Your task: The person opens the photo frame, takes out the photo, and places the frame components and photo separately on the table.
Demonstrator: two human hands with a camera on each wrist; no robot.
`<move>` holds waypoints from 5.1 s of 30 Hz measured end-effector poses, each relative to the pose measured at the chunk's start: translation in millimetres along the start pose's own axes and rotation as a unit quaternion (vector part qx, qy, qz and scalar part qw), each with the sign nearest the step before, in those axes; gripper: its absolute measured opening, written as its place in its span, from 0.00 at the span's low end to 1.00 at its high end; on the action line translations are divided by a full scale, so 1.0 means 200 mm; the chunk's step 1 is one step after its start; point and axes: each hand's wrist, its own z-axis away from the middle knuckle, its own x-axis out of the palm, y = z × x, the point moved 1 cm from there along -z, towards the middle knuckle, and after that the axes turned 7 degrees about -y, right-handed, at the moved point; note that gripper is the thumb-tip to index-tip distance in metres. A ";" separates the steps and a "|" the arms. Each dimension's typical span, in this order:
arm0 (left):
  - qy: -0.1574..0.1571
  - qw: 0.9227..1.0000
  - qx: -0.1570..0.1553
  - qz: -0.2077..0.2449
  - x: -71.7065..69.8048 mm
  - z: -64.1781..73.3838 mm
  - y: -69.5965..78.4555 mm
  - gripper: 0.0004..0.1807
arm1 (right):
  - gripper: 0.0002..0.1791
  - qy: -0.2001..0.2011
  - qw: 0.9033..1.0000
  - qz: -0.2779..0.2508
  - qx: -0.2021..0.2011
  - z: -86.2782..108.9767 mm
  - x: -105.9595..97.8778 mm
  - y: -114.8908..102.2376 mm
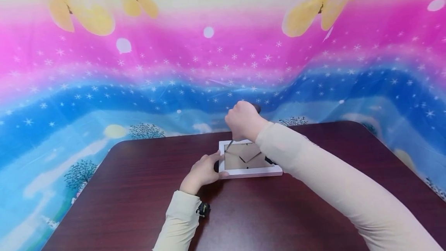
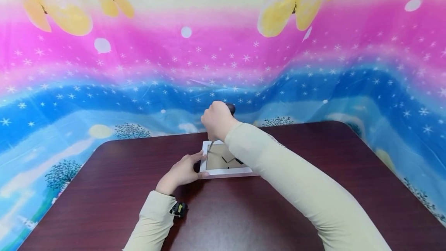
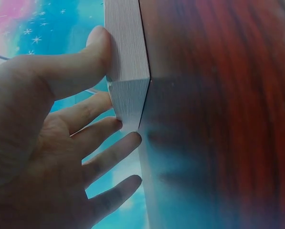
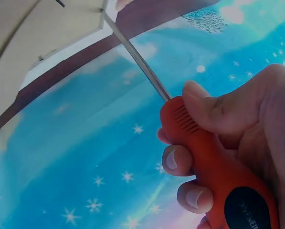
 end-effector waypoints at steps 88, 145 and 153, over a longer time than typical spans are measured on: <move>-0.001 0.999 0.035 0.000 -0.01 0.00 -0.03 0.33 | 0.09 -0.050 0.998 -0.034 0.003 -0.13 -0.03 0.06; -0.018 1.000 -0.011 0.018 -0.02 -0.01 -0.03 0.37 | 0.05 0.029 0.966 -0.256 0.004 0.16 0.50 0.22; -0.016 1.000 -0.012 -0.002 -0.01 -0.01 -0.03 0.36 | 0.03 0.057 0.964 -0.260 0.023 0.23 0.60 0.16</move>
